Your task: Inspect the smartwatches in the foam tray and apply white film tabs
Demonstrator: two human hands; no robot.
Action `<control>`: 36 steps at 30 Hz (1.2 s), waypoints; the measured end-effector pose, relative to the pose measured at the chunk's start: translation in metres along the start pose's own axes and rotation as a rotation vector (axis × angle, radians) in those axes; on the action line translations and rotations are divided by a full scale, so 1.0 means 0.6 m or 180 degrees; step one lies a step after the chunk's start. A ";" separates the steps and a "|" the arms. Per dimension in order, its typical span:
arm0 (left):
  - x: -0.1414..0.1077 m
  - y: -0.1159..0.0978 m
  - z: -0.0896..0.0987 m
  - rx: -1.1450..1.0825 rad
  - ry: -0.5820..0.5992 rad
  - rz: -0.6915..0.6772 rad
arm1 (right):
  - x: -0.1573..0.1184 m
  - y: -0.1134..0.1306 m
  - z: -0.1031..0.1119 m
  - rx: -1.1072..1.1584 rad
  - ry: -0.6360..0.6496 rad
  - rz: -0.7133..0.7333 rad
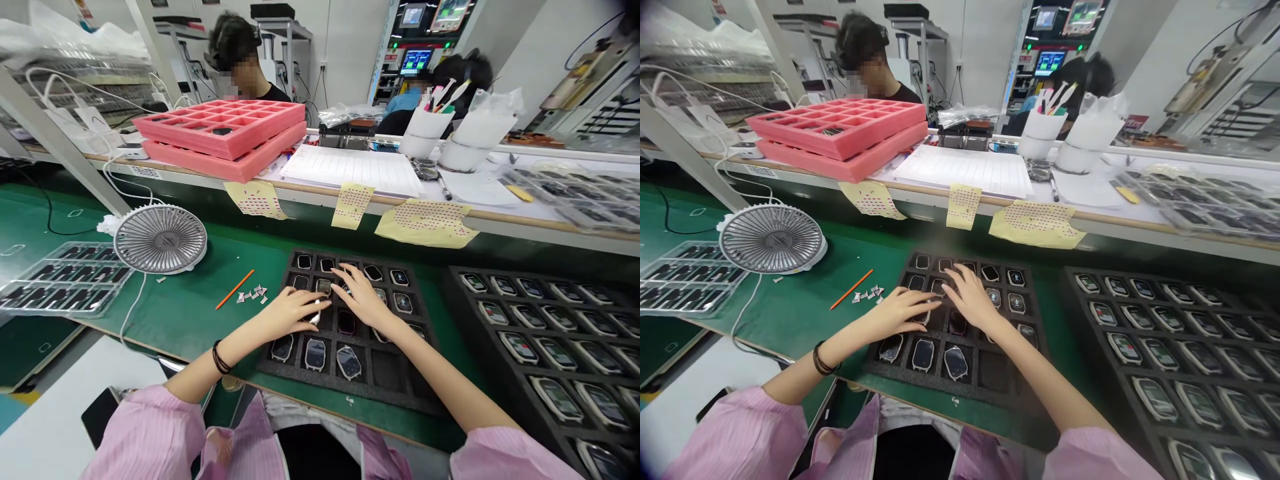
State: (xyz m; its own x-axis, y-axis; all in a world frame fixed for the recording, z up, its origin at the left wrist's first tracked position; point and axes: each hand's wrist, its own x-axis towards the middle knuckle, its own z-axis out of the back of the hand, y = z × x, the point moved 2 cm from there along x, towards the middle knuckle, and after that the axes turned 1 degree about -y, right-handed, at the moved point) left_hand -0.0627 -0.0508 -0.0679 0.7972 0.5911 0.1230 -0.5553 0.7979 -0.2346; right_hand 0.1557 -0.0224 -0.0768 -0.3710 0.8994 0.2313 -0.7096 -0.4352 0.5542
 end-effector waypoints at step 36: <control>0.248 -0.187 -0.032 0.0929 0.1021 0.0504 | -0.165 -0.129 0.099 0.0703 -0.1977 -0.0653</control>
State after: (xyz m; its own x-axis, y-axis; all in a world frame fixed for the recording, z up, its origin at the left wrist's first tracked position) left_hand 0.1228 -0.0548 -0.0420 0.7047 0.6783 -0.2079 -0.6829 0.7280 0.0604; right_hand 0.2825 -0.0751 -0.0952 0.2167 0.8484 0.4830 -0.5656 -0.2942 0.7704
